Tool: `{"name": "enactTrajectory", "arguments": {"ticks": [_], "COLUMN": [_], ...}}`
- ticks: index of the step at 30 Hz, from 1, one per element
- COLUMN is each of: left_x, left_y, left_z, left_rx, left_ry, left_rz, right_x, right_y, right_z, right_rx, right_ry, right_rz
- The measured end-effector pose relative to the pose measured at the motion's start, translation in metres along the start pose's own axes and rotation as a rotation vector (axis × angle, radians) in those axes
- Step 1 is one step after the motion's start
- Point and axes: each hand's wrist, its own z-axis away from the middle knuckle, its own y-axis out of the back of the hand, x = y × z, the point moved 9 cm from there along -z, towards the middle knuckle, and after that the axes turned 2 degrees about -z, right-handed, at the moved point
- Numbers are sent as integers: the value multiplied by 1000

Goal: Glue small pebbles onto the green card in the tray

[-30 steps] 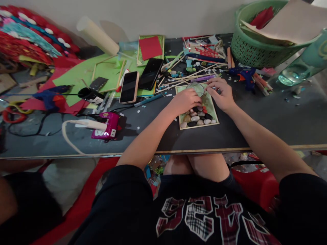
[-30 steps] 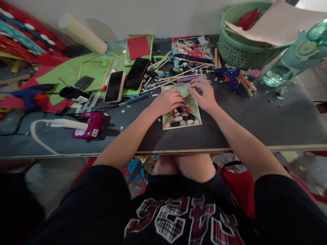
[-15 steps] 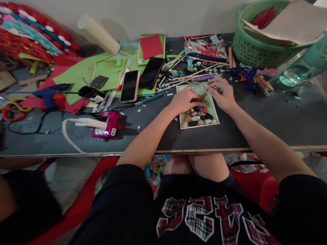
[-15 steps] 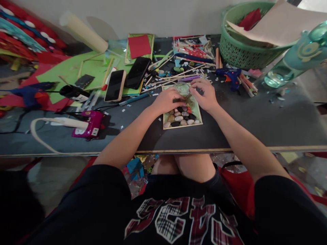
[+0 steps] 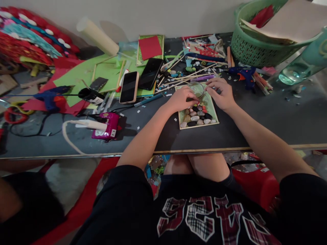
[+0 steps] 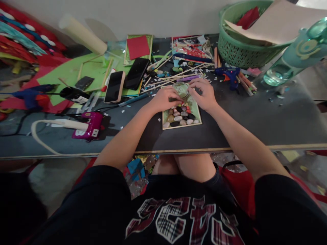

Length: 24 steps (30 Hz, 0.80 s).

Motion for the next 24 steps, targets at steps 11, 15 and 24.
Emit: {"name": "enactTrajectory", "arguments": {"ticks": [11, 15, 24], "left_x": [0, 3, 9], "left_y": [-2, 1, 1], "left_z": [0, 1, 0], "left_rx": [-74, -39, -52], "left_ry": [40, 1, -30], "left_rz": [-12, -27, -33], "right_x": [-2, -3, -2], "right_y": [-1, 0, -1], "right_z": [0, -1, 0], "right_rx": [-7, -3, -1], "right_ry": [-12, -13, -10], "right_rz": [5, -8, -10]}}
